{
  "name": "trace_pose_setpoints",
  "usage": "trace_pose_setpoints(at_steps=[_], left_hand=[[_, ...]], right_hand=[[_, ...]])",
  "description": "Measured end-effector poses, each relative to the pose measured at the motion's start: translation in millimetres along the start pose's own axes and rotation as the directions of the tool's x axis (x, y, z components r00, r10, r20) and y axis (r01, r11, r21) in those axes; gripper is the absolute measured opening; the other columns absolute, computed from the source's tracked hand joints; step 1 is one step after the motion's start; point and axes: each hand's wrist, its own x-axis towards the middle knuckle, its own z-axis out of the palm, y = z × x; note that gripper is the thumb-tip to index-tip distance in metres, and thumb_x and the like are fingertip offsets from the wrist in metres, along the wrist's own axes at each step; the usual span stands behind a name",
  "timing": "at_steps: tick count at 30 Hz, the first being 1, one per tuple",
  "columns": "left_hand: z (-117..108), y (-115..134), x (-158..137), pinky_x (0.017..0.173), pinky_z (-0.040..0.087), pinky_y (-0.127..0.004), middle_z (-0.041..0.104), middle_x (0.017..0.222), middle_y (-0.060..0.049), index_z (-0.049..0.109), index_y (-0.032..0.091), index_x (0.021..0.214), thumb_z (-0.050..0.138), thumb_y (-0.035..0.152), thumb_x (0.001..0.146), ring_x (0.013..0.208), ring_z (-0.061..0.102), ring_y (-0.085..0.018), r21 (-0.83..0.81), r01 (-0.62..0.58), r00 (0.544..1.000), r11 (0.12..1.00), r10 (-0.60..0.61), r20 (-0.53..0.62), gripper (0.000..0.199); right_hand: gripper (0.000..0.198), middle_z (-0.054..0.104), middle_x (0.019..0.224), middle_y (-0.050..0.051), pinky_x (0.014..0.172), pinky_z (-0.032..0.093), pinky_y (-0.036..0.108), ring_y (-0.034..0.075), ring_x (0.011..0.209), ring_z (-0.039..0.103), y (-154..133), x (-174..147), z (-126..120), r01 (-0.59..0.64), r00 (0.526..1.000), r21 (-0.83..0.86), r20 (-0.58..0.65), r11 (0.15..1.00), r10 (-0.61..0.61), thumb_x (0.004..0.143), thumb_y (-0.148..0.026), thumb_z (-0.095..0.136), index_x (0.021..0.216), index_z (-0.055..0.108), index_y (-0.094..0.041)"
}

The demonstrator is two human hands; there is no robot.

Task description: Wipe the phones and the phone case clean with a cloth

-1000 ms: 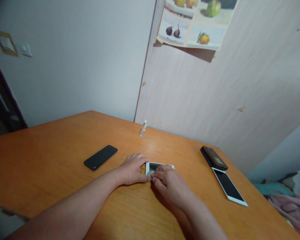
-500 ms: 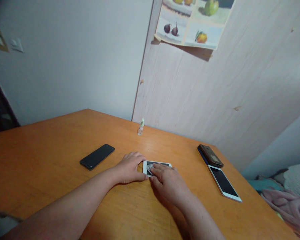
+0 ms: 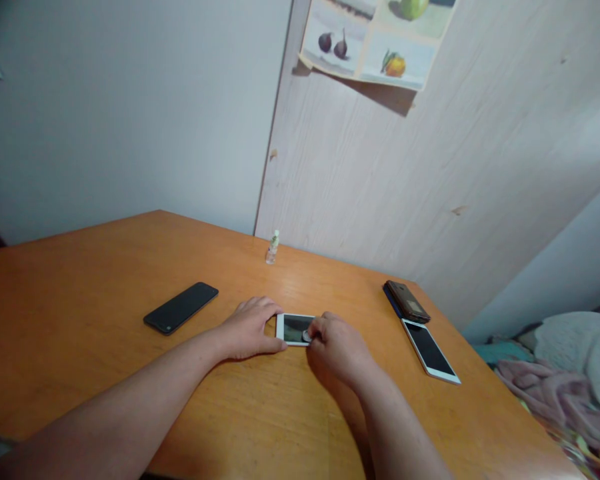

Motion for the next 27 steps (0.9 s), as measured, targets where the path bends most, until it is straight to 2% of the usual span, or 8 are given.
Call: trace_pose_setpoints(at_steps=[2, 4, 10, 12, 16, 19, 23, 27], left_hand=[[0.4, -0.5, 0.4, 0.095, 0.044, -0.041, 0.061, 0.115, -0.006, 0.063, 0.027, 0.11, 0.073, 0.063, 0.065, 0.112, 0.054, -0.031, 0.001, -0.005, 1.0, 1.0, 0.005, -0.002, 0.058], [0.6, -1.0, 0.5, 0.095, 0.044, -0.041, 0.061, 0.116, -0.006, 0.063, 0.027, 0.111, 0.072, 0.063, 0.065, 0.112, 0.054, -0.031, 0.001, -0.015, 1.0, 1.0, 0.015, -0.005, 0.059], [1.1, -2.0, -0.2, 0.093, 0.045, -0.04, 0.061, 0.114, -0.006, 0.063, 0.027, 0.11, 0.071, 0.064, 0.066, 0.11, 0.055, -0.03, 0.003, -0.03, 0.999, 1.0, 0.03, -0.012, 0.058], [1.6, -2.6, -0.1, 0.093, 0.045, -0.04, 0.061, 0.114, -0.006, 0.063, 0.027, 0.111, 0.072, 0.064, 0.066, 0.11, 0.054, -0.03, 0.005, -0.028, 1.0, 1.0, 0.028, -0.011, 0.059], [3.4, -4.2, 0.6, 0.093, 0.044, -0.04, 0.06, 0.114, -0.006, 0.062, 0.027, 0.112, 0.072, 0.065, 0.065, 0.111, 0.054, -0.031, 0.009, -0.021, 1.0, 1.0, 0.021, -0.014, 0.062], [4.8, -5.0, 1.0, 0.093, 0.045, -0.04, 0.06, 0.114, -0.006, 0.061, 0.027, 0.112, 0.072, 0.065, 0.065, 0.111, 0.054, -0.031, 0.008, -0.022, 1.0, 1.0, 0.022, -0.016, 0.062], [4.6, -4.7, 1.2, 0.092, 0.045, -0.04, 0.061, 0.114, -0.006, 0.061, 0.027, 0.11, 0.072, 0.064, 0.065, 0.11, 0.055, -0.03, 0.01, -0.024, 0.999, 1.0, 0.024, -0.021, 0.06], [2.3, -3.3, 1.3, 0.092, 0.045, -0.04, 0.061, 0.113, -0.006, 0.061, 0.026, 0.108, 0.072, 0.064, 0.065, 0.109, 0.055, -0.031, 0.012, -0.016, 1.0, 1.0, 0.016, -0.009, 0.058]], right_hand=[[0.015, 0.064, 0.087, 0.004, 0.066, 0.034, 0.026, 0.018, 0.08, 0.057, 10.7, 1.1, -5.6, -0.131, 0.991, -0.091, -0.009, 0.987, 0.13, 0.078, -0.014, 0.056, 0.084, 0.067, -0.021], [0.013, 0.064, 0.085, 0.005, 0.064, 0.032, 0.027, 0.018, 0.078, 0.056, 15.4, 1.6, -7.7, -0.19, 0.982, -0.137, -0.018, 0.972, 0.189, 0.078, -0.016, 0.055, 0.082, 0.066, -0.02], [0.013, 0.064, 0.088, 0.002, 0.065, 0.034, 0.024, 0.015, 0.078, 0.055, -8.9, -2.0, 4.5, 0.069, 0.997, 0.048, 0.029, 0.996, -0.07, 0.078, -0.015, 0.053, 0.084, 0.063, -0.021], [0.012, 0.065, 0.086, 0.002, 0.065, 0.033, 0.024, 0.015, 0.077, 0.055, -7.1, -1.8, 2.8, 0.014, 0.999, 0.043, 0.046, 0.999, -0.016, 0.077, -0.015, 0.053, 0.083, 0.063, -0.021], [0.01, 0.066, 0.077, 0.004, 0.06, 0.029, 0.026, 0.016, 0.07, 0.055, 10.3, 0.1, -6.4, -0.214, 0.976, -0.084, 0.032, 0.973, 0.217, 0.077, -0.015, 0.054, 0.077, 0.063, -0.019], [0.008, 0.066, 0.077, 0.004, 0.058, 0.027, 0.026, 0.016, 0.068, 0.054, 11.2, 1.0, -3.5, -0.209, 0.978, -0.098, -0.014, 0.973, 0.209, 0.078, -0.017, 0.054, 0.078, 0.061, -0.019], [0.005, 0.066, 0.077, 0.002, 0.059, 0.028, 0.024, 0.014, 0.069, 0.054, 7.1, 3.8, 6.5, -0.103, 0.994, 0.039, 0.042, 0.994, 0.101, 0.081, -0.019, 0.055, 0.081, 0.06, -0.02], [0.009, 0.066, 0.079, 0.004, 0.059, 0.028, 0.025, 0.016, 0.07, 0.054, 21.6, 9.7, 5.7, -0.274, 0.961, -0.025, -0.035, 0.961, 0.274, 0.08, -0.018, 0.055, 0.086, 0.061, -0.019]])
